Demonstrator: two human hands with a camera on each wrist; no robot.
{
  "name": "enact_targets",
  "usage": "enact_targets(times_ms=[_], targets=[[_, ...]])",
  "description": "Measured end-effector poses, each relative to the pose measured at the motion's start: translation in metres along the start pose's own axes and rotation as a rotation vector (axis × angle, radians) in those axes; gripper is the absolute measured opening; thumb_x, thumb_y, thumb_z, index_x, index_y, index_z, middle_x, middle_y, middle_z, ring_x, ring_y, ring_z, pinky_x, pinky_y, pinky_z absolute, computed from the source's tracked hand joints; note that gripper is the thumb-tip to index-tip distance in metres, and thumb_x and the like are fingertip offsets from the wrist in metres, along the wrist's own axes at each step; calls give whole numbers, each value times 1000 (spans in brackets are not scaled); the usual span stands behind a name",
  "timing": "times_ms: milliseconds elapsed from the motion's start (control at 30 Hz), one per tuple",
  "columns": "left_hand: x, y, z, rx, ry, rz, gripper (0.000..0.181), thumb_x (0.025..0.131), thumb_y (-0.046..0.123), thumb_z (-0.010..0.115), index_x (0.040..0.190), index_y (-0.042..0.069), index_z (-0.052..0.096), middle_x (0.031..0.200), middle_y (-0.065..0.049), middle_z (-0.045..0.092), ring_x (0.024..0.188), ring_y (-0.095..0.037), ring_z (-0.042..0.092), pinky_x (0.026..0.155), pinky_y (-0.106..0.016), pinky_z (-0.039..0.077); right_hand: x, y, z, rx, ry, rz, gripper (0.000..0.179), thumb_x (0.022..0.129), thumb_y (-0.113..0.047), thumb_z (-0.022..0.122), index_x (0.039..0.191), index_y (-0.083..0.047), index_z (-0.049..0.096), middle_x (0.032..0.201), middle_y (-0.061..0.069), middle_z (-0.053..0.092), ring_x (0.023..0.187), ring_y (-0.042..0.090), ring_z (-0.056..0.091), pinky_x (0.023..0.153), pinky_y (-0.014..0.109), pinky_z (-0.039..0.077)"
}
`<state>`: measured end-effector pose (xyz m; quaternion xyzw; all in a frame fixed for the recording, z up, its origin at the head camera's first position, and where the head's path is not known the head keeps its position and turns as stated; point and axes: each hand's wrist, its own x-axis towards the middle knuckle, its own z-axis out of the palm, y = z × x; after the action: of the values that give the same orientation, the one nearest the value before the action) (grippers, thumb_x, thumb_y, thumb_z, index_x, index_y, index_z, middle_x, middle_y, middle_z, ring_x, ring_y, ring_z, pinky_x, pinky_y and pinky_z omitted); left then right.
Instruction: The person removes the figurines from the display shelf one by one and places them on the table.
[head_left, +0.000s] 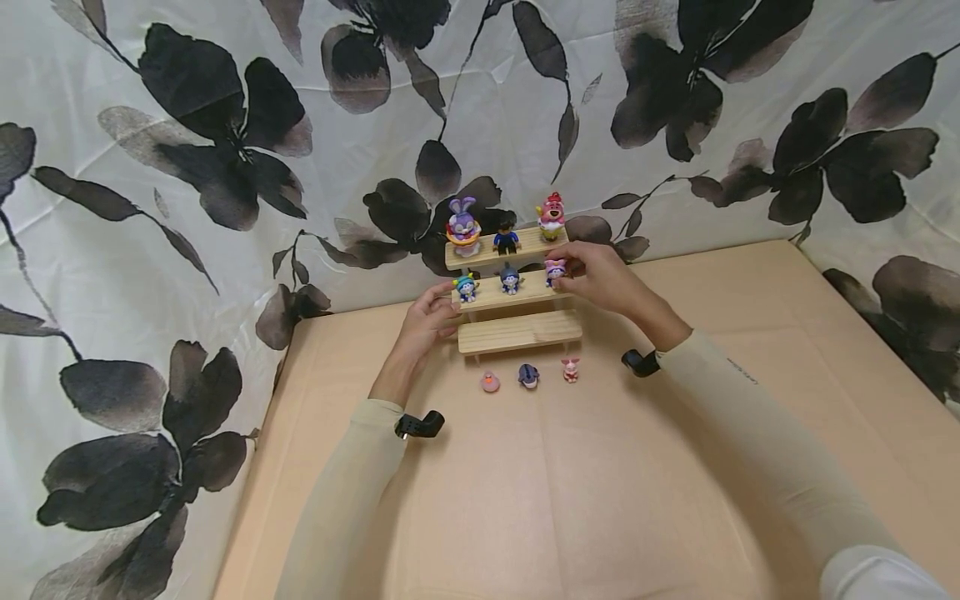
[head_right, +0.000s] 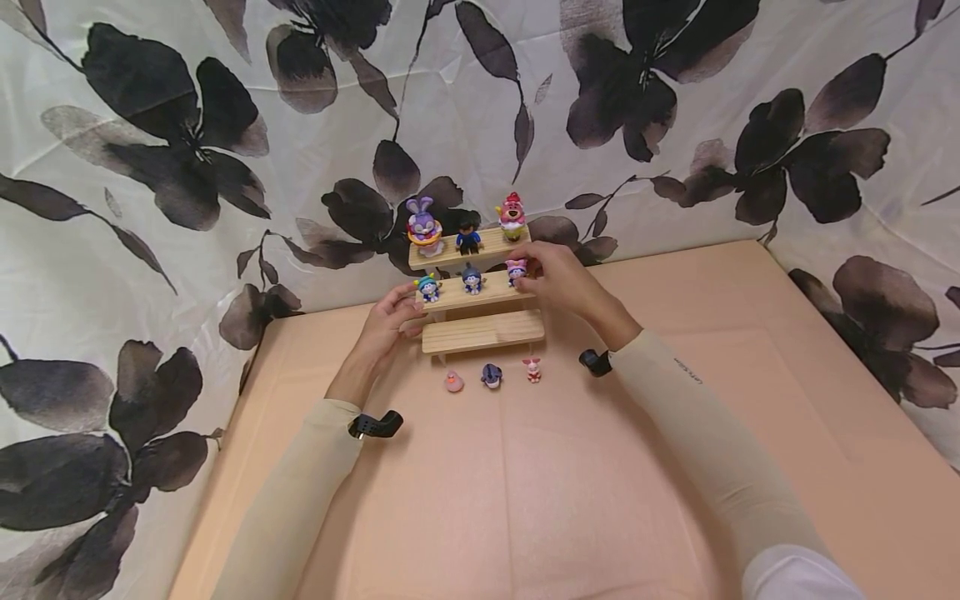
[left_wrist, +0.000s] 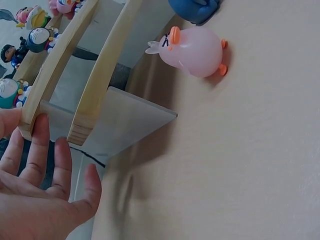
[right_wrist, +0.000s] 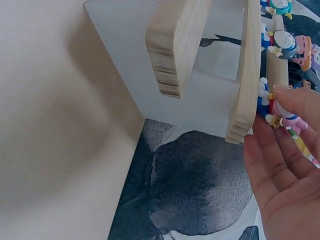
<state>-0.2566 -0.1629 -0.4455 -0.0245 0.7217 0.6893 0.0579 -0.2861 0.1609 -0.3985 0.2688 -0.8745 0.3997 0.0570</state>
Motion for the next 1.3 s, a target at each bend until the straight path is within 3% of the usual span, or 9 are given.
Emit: enact_targets(times_ms=[267, 533, 800, 1300], targets=[[1, -1, -1, -8, -16, 2, 47, 97, 13, 66, 142, 16, 55, 106, -2, 59, 112, -31, 58, 98, -53, 49, -4, -3, -4, -38, -20, -17, 35, 90, -5, 75, 124, -1, 68, 113, 14, 69, 96, 25, 66, 87, 42, 56], [1, -3, -2, -4, -23, 6, 47, 96, 14, 67, 142, 16, 55, 105, -3, 60, 106, -25, 61, 96, -50, 50, -12, -8, -6, -39, -29, -6, 35, 90, -6, 75, 124, -2, 68, 115, 13, 70, 97, 24, 68, 86, 42, 57], [-1, -3, -4, -27, -44, 3, 49, 96, 12, 66, 143, 16, 54, 103, -3, 60, 110, -30, 59, 99, -54, 48, -19, -16, -6, -18, -39, -19, 33, 89, -4, 75, 122, -1, 68, 116, 13, 70, 98, 25, 68, 86, 42, 57], [-2, -1, -4, -24, -49, 6, 49, 97, 13, 65, 144, 16, 53, 103, -3, 60, 108, -26, 61, 103, -56, 47, -29, -28, -4, -53, -132, 17, 34, 89, -9, 77, 122, -5, 68, 114, 9, 69, 101, 24, 67, 87, 44, 56]])
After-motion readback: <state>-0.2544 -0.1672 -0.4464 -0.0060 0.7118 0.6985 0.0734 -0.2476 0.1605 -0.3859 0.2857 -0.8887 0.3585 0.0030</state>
